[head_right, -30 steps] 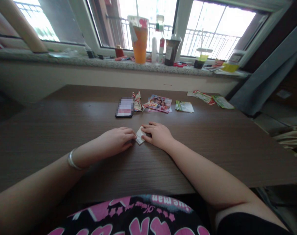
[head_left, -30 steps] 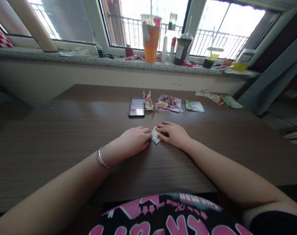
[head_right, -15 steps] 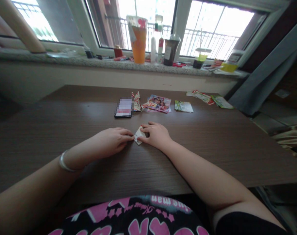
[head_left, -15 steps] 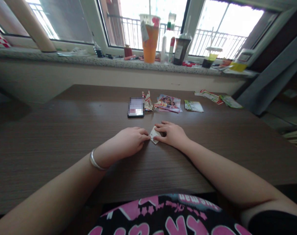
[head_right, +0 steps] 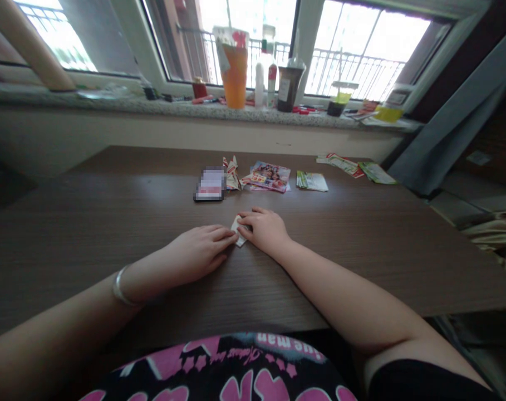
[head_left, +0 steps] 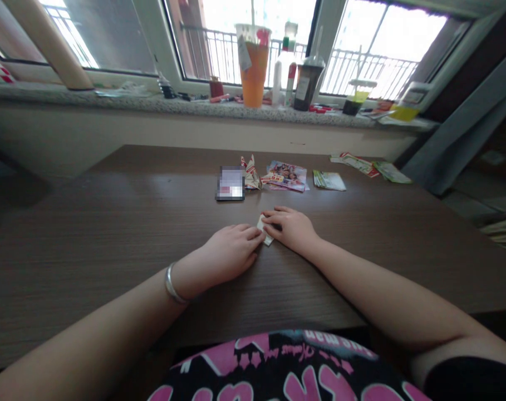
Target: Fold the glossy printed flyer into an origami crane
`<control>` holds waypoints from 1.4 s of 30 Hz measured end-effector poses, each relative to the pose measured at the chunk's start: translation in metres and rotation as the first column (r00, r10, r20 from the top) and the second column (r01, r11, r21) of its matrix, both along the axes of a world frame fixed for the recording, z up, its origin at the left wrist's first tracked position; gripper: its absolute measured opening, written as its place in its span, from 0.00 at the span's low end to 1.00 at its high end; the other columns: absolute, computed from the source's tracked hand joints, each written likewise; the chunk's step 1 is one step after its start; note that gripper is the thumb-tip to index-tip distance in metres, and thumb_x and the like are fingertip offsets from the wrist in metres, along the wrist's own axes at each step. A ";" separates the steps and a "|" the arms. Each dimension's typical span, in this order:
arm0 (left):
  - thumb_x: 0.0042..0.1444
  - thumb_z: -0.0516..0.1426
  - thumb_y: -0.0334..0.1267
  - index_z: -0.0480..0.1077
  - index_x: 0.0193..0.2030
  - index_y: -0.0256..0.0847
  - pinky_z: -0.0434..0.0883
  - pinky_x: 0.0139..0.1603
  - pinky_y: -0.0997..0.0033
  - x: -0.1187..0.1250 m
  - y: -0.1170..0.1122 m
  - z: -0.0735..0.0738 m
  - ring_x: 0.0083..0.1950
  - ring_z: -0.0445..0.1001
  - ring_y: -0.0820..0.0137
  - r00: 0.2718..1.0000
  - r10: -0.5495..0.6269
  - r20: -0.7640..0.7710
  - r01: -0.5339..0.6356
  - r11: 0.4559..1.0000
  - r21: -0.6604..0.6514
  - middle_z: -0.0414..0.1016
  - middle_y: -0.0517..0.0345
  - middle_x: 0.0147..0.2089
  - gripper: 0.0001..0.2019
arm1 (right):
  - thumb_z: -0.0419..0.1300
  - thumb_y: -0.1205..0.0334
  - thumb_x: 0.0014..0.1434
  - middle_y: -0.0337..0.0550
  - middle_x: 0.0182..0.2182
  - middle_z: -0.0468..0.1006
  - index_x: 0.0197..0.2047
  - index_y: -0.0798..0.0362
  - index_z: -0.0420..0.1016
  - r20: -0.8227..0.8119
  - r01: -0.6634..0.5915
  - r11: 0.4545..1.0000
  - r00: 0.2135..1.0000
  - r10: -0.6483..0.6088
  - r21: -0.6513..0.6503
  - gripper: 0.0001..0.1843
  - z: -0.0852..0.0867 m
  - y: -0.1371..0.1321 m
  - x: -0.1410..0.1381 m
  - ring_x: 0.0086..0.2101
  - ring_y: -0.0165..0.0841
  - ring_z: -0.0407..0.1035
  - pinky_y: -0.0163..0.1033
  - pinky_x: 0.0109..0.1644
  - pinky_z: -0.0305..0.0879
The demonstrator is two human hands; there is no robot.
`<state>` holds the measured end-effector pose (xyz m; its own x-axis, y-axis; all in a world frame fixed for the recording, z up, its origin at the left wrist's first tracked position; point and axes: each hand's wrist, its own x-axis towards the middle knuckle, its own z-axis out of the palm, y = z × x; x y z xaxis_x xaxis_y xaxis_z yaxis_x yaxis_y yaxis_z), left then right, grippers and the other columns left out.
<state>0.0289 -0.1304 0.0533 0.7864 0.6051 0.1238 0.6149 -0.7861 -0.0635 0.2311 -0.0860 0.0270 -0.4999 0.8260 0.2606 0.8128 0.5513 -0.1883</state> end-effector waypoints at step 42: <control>0.61 0.53 0.32 0.74 0.50 0.40 0.65 0.62 0.60 -0.008 0.015 0.004 0.58 0.69 0.62 0.993 -0.045 0.108 0.053 0.996 -0.068 0.72 0.49 0.54 0.13 | 0.51 0.53 0.66 0.38 0.67 0.58 0.63 0.37 0.65 0.028 -0.105 0.973 0.993 0.113 -0.205 0.23 0.002 0.009 0.013 0.66 0.47 0.48 0.59 0.66 0.46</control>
<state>0.0214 -0.1150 0.0575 0.7998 0.5766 0.1668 0.5760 -0.8155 0.0570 0.2446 -0.0774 0.0294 -0.5965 0.7995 0.0713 0.7587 0.5906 -0.2749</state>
